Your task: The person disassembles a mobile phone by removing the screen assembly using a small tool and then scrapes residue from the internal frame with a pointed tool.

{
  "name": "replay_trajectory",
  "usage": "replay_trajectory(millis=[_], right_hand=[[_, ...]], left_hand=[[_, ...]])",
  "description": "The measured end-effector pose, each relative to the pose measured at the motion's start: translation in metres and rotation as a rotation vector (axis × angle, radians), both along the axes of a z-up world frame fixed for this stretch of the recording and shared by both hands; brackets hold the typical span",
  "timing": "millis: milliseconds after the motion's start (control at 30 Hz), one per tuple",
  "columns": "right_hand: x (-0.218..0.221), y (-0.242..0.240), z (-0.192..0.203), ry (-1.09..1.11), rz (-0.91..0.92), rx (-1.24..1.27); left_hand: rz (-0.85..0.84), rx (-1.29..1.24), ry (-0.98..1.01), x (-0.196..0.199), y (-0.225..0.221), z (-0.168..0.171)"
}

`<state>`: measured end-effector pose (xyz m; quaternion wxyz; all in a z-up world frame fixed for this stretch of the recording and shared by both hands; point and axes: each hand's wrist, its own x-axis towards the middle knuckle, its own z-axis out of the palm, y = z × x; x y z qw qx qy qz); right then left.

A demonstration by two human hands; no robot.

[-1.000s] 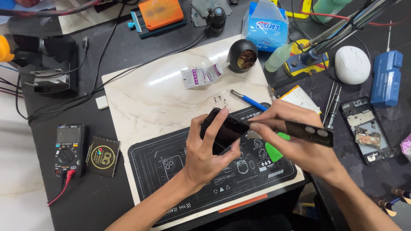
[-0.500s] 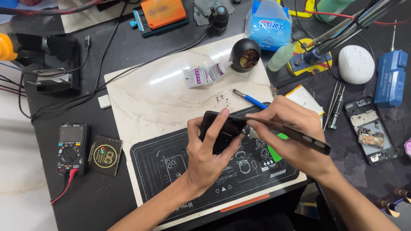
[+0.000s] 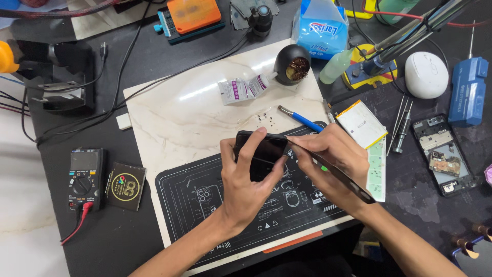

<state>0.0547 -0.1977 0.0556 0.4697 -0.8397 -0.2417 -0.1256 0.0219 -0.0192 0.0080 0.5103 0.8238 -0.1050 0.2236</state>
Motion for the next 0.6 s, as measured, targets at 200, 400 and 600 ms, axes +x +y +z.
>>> replay_trajectory(millis=[200,400,600], right_hand=[[0.001,0.015,-0.01,-0.108,0.032,0.076],[-0.005,0.022,-0.009,-0.013,0.035,0.15],[-0.015,0.03,-0.014,0.047,-0.029,0.21]], left_hand=[[0.061,-0.017,0.005,-0.007,0.001,-0.003],[0.056,-0.074,0.042,-0.008,0.003,0.008],[0.222,0.217,-0.226,-0.005,0.012,0.032]])
